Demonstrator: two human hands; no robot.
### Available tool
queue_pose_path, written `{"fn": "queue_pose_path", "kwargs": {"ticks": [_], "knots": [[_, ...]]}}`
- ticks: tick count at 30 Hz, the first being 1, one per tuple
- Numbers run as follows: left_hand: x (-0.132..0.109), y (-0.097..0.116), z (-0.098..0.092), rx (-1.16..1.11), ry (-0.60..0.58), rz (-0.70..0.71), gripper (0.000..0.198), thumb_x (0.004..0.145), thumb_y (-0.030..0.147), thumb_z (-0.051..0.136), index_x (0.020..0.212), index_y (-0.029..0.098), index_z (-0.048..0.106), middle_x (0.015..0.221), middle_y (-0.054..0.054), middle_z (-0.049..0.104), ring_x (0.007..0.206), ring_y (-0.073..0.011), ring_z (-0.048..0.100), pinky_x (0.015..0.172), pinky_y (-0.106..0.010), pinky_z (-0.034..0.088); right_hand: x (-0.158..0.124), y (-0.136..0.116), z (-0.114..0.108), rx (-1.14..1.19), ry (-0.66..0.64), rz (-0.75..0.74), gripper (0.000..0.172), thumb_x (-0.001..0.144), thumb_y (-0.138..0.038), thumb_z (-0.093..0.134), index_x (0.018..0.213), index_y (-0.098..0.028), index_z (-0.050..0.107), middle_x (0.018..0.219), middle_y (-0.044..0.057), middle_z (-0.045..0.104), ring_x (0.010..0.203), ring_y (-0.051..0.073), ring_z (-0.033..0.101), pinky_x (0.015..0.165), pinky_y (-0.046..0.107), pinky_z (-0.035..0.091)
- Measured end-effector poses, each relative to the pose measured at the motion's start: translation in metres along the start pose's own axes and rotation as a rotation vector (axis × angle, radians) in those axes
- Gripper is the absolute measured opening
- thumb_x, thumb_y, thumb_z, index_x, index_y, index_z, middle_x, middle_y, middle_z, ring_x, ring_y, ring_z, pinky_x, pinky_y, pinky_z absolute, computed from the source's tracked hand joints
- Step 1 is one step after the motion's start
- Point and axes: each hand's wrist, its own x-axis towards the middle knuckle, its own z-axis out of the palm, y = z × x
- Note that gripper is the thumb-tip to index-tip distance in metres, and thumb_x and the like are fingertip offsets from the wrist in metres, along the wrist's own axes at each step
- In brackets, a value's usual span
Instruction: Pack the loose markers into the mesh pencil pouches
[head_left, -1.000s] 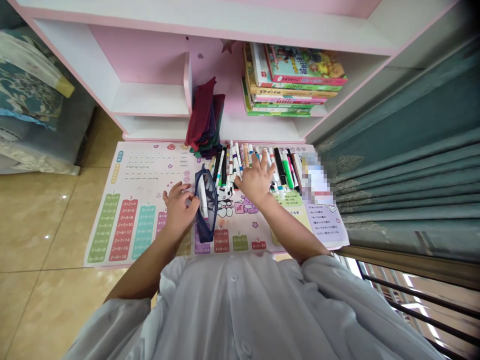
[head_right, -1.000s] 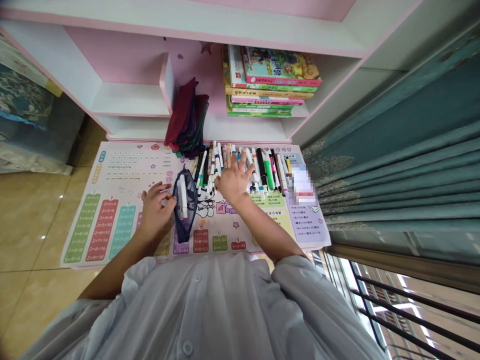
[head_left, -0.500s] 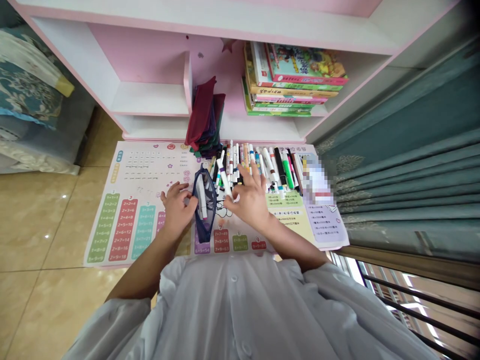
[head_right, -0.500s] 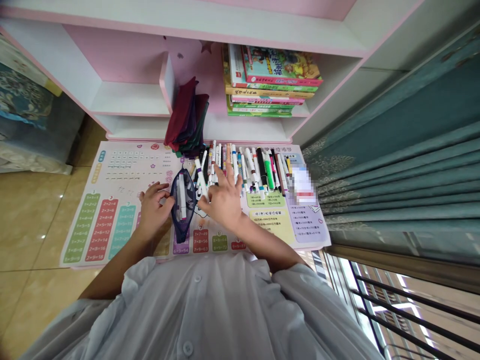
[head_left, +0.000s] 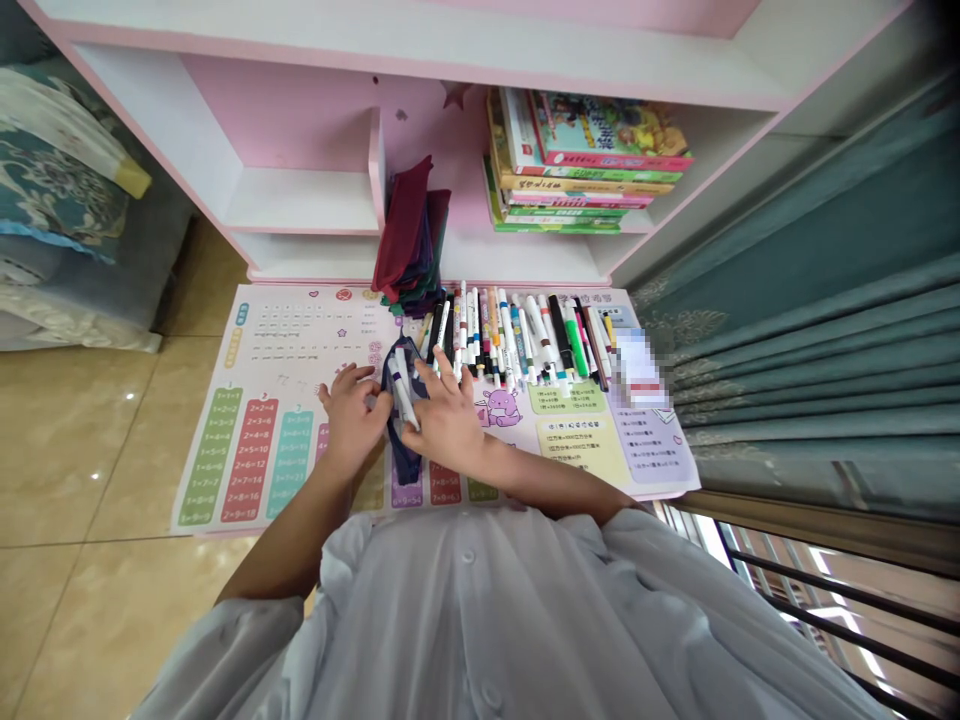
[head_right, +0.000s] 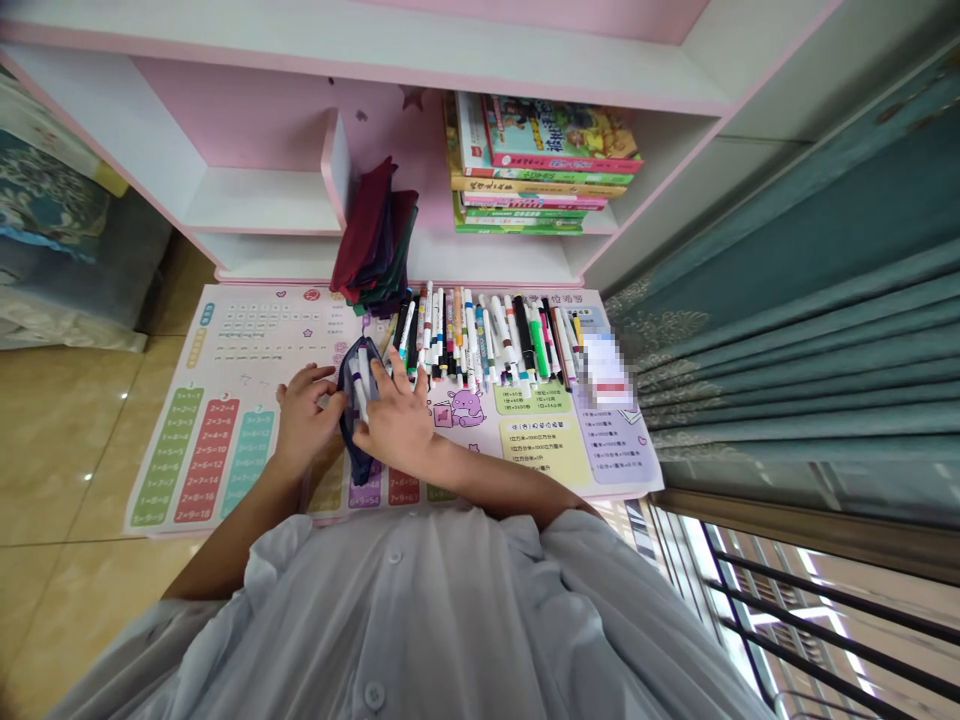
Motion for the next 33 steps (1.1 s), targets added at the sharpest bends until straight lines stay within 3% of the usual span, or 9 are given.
{"fn": "queue_pose_path", "kwargs": {"ticks": [4,9,13,17,23,27,33], "knots": [[0.000,0.001,0.000,-0.004,-0.004,-0.002,0.016,0.078,0.026,0.052,0.065,0.021,0.060,0.126,-0.009,0.068,0.137,-0.0342,0.047,0.116,-0.068,0.018,0.005,-0.002,0.009,-0.034,-0.037,-0.014,0.023,0.083,-0.030,0.064,0.088,-0.013,0.079,0.159,0.018,0.038,0.153,0.043,0.014,0.119,0.068,0.015],[0.000,0.001,0.000,-0.015,0.004,-0.003,0.016,0.077,0.026,0.052,0.064,0.021,0.059,0.126,-0.010,0.069,0.137,-0.0330,0.048,0.116,-0.067,0.019,0.007,0.003,0.010,-0.030,-0.009,-0.029,0.019,0.082,-0.032,0.068,0.084,-0.017,0.079,0.157,0.016,0.042,0.152,0.043,0.018,0.116,0.070,0.022],[0.000,0.002,0.000,-0.031,0.007,-0.010,0.015,0.076,0.026,0.052,0.063,0.021,0.059,0.124,-0.009,0.069,0.137,-0.0338,0.048,0.116,-0.067,0.018,0.017,0.021,-0.004,-0.003,0.150,0.024,0.026,0.089,-0.035,0.061,0.077,-0.019,0.077,0.153,0.012,0.049,0.152,0.040,0.023,0.115,0.068,0.026],[0.000,0.004,-0.001,-0.044,-0.003,-0.026,0.016,0.075,0.026,0.052,0.062,0.022,0.058,0.123,-0.009,0.069,0.136,-0.0343,0.048,0.116,-0.068,0.018,0.038,0.054,-0.017,-0.102,0.288,0.238,0.027,0.090,-0.035,0.058,0.080,-0.018,0.076,0.154,0.013,0.046,0.152,0.041,0.020,0.117,0.065,0.025],[0.001,0.005,-0.002,-0.045,-0.013,-0.044,0.015,0.075,0.026,0.053,0.062,0.022,0.058,0.123,-0.007,0.069,0.135,-0.0344,0.048,0.116,-0.068,0.017,0.061,0.088,-0.017,-0.194,0.229,0.367,0.027,0.085,-0.039,0.064,0.088,-0.015,0.076,0.160,0.017,0.036,0.151,0.048,0.017,0.112,0.075,0.022],[0.001,0.002,0.001,-0.032,-0.006,-0.045,0.015,0.076,0.026,0.053,0.062,0.022,0.058,0.123,-0.007,0.069,0.136,-0.0335,0.048,0.117,-0.067,0.017,0.067,0.087,-0.017,-0.241,0.167,0.373,0.032,0.083,-0.041,0.064,0.094,-0.014,0.077,0.159,0.019,0.037,0.151,0.048,0.017,0.112,0.075,0.021],[0.001,0.000,0.002,-0.038,0.004,-0.037,0.015,0.076,0.026,0.053,0.063,0.022,0.060,0.124,-0.008,0.069,0.136,-0.0343,0.048,0.117,-0.068,0.017,0.077,0.080,-0.023,-0.297,0.110,0.393,0.032,0.077,-0.029,0.064,0.099,-0.010,0.078,0.157,0.022,0.039,0.151,0.046,0.016,0.112,0.075,0.020]]}}
